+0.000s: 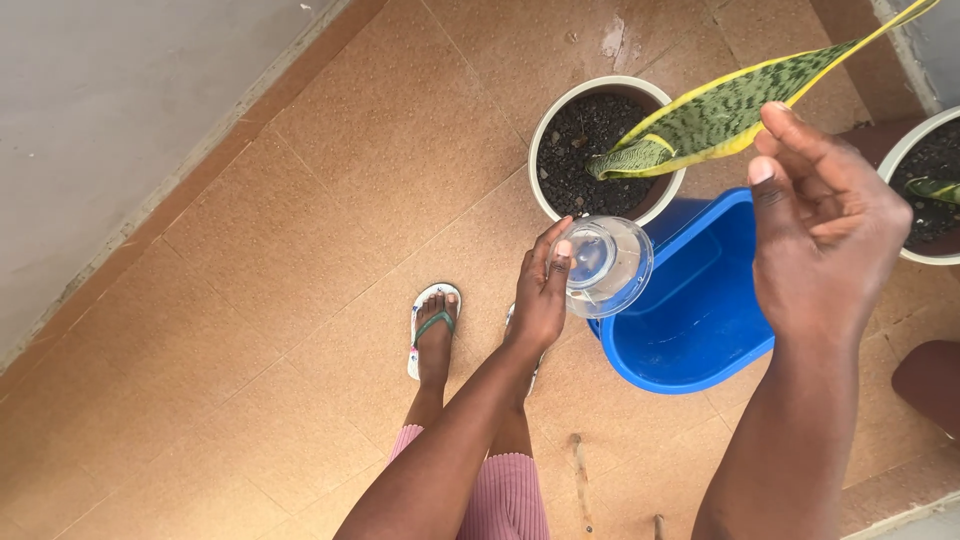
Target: Cleaning the leaves of a snake plant with water and a plastic container.
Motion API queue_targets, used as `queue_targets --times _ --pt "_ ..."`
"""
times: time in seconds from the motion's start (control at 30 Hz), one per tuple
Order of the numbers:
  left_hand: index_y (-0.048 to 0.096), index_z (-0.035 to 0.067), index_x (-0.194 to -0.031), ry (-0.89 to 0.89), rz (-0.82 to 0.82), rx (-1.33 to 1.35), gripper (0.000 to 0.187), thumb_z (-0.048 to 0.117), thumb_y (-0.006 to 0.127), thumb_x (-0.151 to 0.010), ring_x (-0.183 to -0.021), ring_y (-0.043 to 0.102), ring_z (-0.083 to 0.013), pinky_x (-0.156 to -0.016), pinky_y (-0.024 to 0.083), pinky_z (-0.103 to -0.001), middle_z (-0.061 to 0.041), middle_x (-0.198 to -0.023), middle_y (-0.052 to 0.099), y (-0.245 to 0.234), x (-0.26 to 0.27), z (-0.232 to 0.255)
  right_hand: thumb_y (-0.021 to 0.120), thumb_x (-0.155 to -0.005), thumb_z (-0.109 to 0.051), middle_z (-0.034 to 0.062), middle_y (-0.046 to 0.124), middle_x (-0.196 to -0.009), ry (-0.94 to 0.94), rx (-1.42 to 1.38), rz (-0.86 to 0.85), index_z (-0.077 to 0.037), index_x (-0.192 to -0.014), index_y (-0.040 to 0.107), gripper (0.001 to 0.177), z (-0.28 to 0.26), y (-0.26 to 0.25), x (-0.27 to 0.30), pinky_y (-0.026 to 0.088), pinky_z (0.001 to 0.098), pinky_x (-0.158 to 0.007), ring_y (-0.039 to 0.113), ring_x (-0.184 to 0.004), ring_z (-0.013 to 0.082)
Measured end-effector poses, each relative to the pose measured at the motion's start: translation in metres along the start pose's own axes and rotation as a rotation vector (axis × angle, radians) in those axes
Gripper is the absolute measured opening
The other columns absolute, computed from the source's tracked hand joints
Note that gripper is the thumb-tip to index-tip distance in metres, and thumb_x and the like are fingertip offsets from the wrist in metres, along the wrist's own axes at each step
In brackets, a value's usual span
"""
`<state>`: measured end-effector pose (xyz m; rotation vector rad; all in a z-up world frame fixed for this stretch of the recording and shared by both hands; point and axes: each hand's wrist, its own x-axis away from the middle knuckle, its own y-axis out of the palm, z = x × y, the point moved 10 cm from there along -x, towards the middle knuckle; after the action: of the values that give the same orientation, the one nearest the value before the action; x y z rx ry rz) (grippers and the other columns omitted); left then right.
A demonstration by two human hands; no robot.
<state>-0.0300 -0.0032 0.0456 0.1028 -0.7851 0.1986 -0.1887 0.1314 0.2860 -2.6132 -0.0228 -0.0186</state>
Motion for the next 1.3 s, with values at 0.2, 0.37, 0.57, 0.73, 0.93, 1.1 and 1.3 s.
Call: queue_targets --times 0.2,0.37,0.57,0.73,0.93,1.1,1.3 --pt "0.047 0.028 -0.151 0.020 0.010 0.020 0.056 0.054 0.036 -0.102 -0.145 0.044 -0.0292 -0.116 0.038 -0.046 -0.015 -0.152 0.043 -0.003 -0.001 -0.003 0.067 -0.094 0.009 0.0148 0.070 -0.123 0.021 -0.020 0.027 -0.004 -0.122 0.067 0.031 0.022 0.003 0.009 0.061 0.0279 -0.101 0.070 -0.118 0.0202" --pt "0.048 0.023 -0.151 0.116 0.009 0.075 0.056 0.053 0.039 -0.105 -0.144 0.046 -0.0296 -0.117 0.038 -0.044 -0.016 -0.153 0.045 -0.001 -0.005 -0.001 0.069 -0.095 0.008 0.0144 0.072 -0.122 0.050 -0.089 0.047 -0.004 -0.123 0.069 0.030 0.061 0.007 0.020 0.061 0.0286 -0.098 0.073 -0.116 0.0186" --pt "0.047 0.019 -0.152 0.152 -0.011 0.174 0.058 0.052 0.042 -0.105 -0.136 0.054 -0.0302 -0.114 0.041 -0.043 -0.015 -0.154 0.047 0.003 -0.014 -0.006 0.074 -0.089 0.001 0.0130 0.074 -0.120 0.141 0.203 -0.187 -0.004 -0.109 0.077 0.021 0.106 0.059 0.046 0.062 0.0324 -0.082 0.073 -0.099 0.0221" --pt "0.046 0.018 -0.153 0.187 -0.006 0.167 0.059 0.051 0.042 -0.105 -0.128 0.060 -0.0297 -0.110 0.046 -0.041 -0.014 -0.151 0.048 0.000 -0.020 -0.015 0.082 -0.081 -0.007 0.0174 0.070 -0.118 -0.187 0.579 -0.190 -0.005 -0.107 0.076 0.027 0.091 0.093 0.067 0.058 0.0431 -0.089 0.071 -0.103 0.0344" --pt "0.045 0.019 -0.154 0.174 -0.006 0.119 0.057 0.050 0.039 -0.106 -0.125 0.058 -0.0206 -0.110 0.046 -0.039 -0.011 -0.149 0.049 -0.001 -0.019 -0.020 0.079 -0.085 -0.009 0.0174 0.069 -0.114 0.106 0.538 -0.269 -0.006 -0.112 0.076 0.028 0.122 0.112 0.072 0.058 0.0440 -0.083 0.071 -0.094 0.0324" --pt "0.046 0.016 -0.154 0.225 0.021 0.122 0.054 0.046 0.040 -0.109 -0.126 0.056 -0.0184 -0.111 0.044 -0.037 -0.012 -0.147 0.053 -0.004 -0.021 -0.025 0.084 -0.076 -0.010 0.0178 0.071 -0.108 0.031 0.553 -0.256 -0.004 -0.105 0.076 0.031 0.154 0.135 0.082 0.057 0.0455 -0.081 0.071 -0.093 0.0351" --pt "0.044 0.014 -0.155 0.232 -0.006 0.224 0.052 0.041 0.040 -0.111 -0.128 0.054 -0.0196 -0.113 0.043 -0.036 -0.014 -0.144 0.055 -0.001 -0.028 -0.034 0.078 -0.078 -0.001 0.0197 0.073 -0.098 0.276 0.350 -0.289 0.002 -0.097 0.074 0.020 0.203 0.153 0.090 0.060 0.0373 -0.081 0.074 -0.087 0.0262"
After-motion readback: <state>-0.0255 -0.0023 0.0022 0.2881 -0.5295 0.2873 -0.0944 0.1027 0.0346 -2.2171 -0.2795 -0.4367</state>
